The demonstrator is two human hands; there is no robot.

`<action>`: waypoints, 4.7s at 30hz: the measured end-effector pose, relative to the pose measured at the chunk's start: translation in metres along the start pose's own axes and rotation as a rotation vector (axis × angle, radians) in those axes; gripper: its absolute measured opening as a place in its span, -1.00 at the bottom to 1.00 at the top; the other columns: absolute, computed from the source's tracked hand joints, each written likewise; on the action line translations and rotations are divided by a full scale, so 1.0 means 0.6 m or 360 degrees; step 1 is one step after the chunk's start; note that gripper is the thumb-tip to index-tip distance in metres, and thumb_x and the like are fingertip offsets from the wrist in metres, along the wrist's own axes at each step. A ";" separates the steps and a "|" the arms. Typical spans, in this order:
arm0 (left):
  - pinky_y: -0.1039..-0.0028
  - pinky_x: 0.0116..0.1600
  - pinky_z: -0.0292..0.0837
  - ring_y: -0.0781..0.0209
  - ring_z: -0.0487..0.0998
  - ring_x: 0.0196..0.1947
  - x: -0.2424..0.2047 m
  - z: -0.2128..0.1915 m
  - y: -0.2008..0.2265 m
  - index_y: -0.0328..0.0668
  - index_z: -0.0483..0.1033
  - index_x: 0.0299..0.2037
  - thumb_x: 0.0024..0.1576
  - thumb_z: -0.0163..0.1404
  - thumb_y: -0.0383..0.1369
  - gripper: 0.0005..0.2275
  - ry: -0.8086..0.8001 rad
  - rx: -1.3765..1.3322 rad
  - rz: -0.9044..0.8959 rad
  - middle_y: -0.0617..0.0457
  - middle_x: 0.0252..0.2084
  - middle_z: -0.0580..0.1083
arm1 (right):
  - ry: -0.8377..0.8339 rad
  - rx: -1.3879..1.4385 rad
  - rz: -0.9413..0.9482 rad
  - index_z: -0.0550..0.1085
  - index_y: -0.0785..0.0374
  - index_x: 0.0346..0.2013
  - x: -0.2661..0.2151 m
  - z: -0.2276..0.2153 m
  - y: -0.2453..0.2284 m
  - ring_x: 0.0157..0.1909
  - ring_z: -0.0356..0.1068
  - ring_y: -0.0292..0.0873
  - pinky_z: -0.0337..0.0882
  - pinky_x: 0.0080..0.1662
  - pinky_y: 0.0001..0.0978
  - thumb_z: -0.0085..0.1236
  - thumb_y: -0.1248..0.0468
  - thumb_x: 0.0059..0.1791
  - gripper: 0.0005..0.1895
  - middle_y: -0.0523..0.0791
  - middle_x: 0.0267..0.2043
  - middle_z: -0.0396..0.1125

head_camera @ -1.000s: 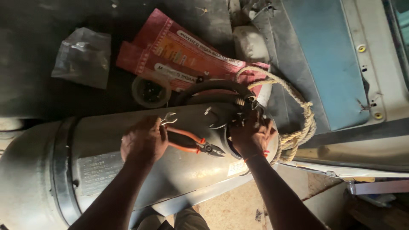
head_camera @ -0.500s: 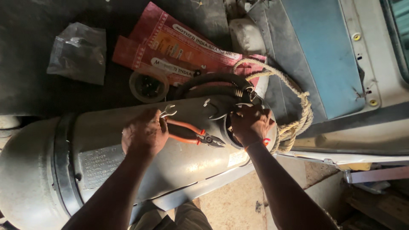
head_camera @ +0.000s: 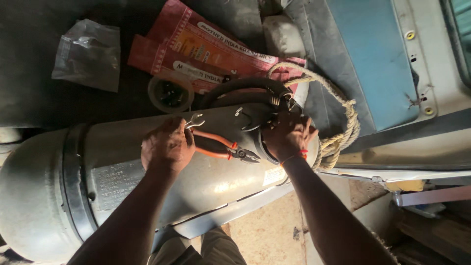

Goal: The person works on the valve assembly of a metal gas cylinder, using a wrench, pliers, and a screwdriver to loosen components and handle small metal parts.

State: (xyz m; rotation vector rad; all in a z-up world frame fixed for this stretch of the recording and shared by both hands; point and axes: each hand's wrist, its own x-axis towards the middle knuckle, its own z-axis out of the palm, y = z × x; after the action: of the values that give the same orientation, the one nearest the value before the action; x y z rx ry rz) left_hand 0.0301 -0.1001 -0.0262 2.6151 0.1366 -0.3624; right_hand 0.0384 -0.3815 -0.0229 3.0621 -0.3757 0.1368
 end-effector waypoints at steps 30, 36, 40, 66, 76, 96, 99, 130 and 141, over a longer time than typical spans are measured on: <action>0.18 -0.02 0.53 -0.04 0.61 -0.09 0.002 -0.005 -0.004 -0.01 0.54 -0.12 0.20 -0.04 -0.14 -0.78 -0.0025 -0.0028 -0.0031 0.03 -0.07 0.55 | -0.0250 0.0231 0.0244 0.65 -0.10 -0.27 0.016 -0.001 -0.008 -0.01 0.44 -0.02 0.28 0.15 -0.17 0.26 -0.19 -0.22 -0.61 -0.19 -0.17 0.51; 0.17 -0.02 0.53 -0.03 0.61 -0.10 0.004 0.006 -0.010 -0.04 0.53 -0.11 0.22 -0.05 -0.14 -0.78 0.0055 0.0022 0.0053 0.03 -0.07 0.55 | -0.0210 0.0149 0.0239 0.66 -0.08 -0.24 0.012 -0.007 -0.012 0.14 0.42 -0.05 0.23 0.30 -0.18 0.14 -0.10 -0.12 -0.68 -0.19 -0.02 0.50; 0.19 -0.03 0.54 -0.03 0.61 -0.10 0.002 0.007 -0.009 -0.03 0.53 -0.10 0.21 -0.04 -0.15 -0.78 -0.0034 -0.0015 -0.0007 0.04 -0.05 0.55 | 0.0054 0.0196 0.0263 0.66 -0.05 -0.22 0.008 0.010 -0.005 0.10 0.31 0.14 0.18 0.13 0.22 0.32 -0.06 -0.28 -0.61 -0.11 -0.03 0.44; 0.15 -0.04 0.54 -0.07 0.62 -0.13 0.004 0.011 -0.014 -0.05 0.54 -0.10 0.19 -0.05 -0.15 -0.76 0.0056 0.0030 0.0052 0.02 -0.08 0.56 | 0.0257 0.0173 0.0047 0.56 0.06 -0.28 -0.008 0.025 0.000 -0.07 0.39 0.10 0.33 -0.08 0.05 0.32 0.00 -0.22 -0.68 -0.04 -0.20 0.46; 0.13 -0.05 0.54 -0.10 0.61 -0.13 0.002 0.007 -0.010 -0.03 0.55 -0.14 0.20 -0.04 -0.12 -0.77 0.0043 -0.0035 0.0020 -0.02 -0.11 0.57 | 0.0124 0.0810 0.0081 0.45 0.07 -0.04 0.005 0.138 0.040 -0.02 0.44 0.01 0.46 -0.01 -0.05 0.17 -0.03 -0.01 -0.64 -0.06 -0.03 0.42; 0.15 -0.05 0.54 -0.08 0.62 -0.14 0.001 0.013 -0.013 -0.04 0.56 -0.14 0.21 -0.04 -0.13 -0.77 0.0108 0.0017 0.0088 -0.02 -0.13 0.57 | 0.0204 0.0093 0.0208 0.46 0.07 0.00 -0.002 0.140 0.021 0.20 0.20 0.19 0.11 0.19 0.28 0.21 -0.15 -0.13 -0.46 -0.01 0.10 0.33; 0.13 -0.05 0.54 -0.10 0.62 -0.14 0.006 0.011 -0.010 -0.02 0.56 -0.14 0.18 -0.03 -0.14 -0.78 0.0061 -0.0015 0.0042 -0.02 -0.12 0.57 | 0.0304 -0.0137 0.0123 0.49 0.04 -0.03 0.009 0.116 0.011 0.20 0.17 0.21 0.09 0.17 0.34 0.21 -0.19 -0.15 -0.45 -0.02 0.10 0.33; 0.04 0.19 0.27 -0.06 0.39 0.17 0.038 0.012 0.223 -0.03 0.63 -0.12 -0.01 0.16 -0.32 -0.76 0.0300 -0.0299 0.1747 -0.03 0.10 0.43 | -0.1016 0.2149 0.0594 0.58 0.31 -0.14 -0.445 0.159 0.243 -0.59 0.36 -0.24 0.45 -0.47 -0.39 0.16 0.37 -0.02 -0.82 -0.13 -0.61 0.33; 0.21 0.17 0.22 0.24 0.33 0.14 0.130 0.024 0.309 0.06 0.66 -0.37 -0.04 0.10 -0.31 -0.90 -0.0348 0.0663 0.2100 0.27 -0.09 0.41 | -0.0939 0.1873 0.1224 0.61 0.38 -0.20 -0.577 0.219 0.357 -0.51 0.39 -0.27 0.38 -0.37 -0.40 0.29 0.54 -0.14 -0.77 -0.10 -0.58 0.44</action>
State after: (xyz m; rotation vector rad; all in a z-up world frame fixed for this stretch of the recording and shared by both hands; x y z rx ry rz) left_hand 0.1318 -0.2668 0.0253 2.3702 -1.7658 -0.1723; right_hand -0.3379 -0.5147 -0.1770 3.6470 -2.1692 -0.8264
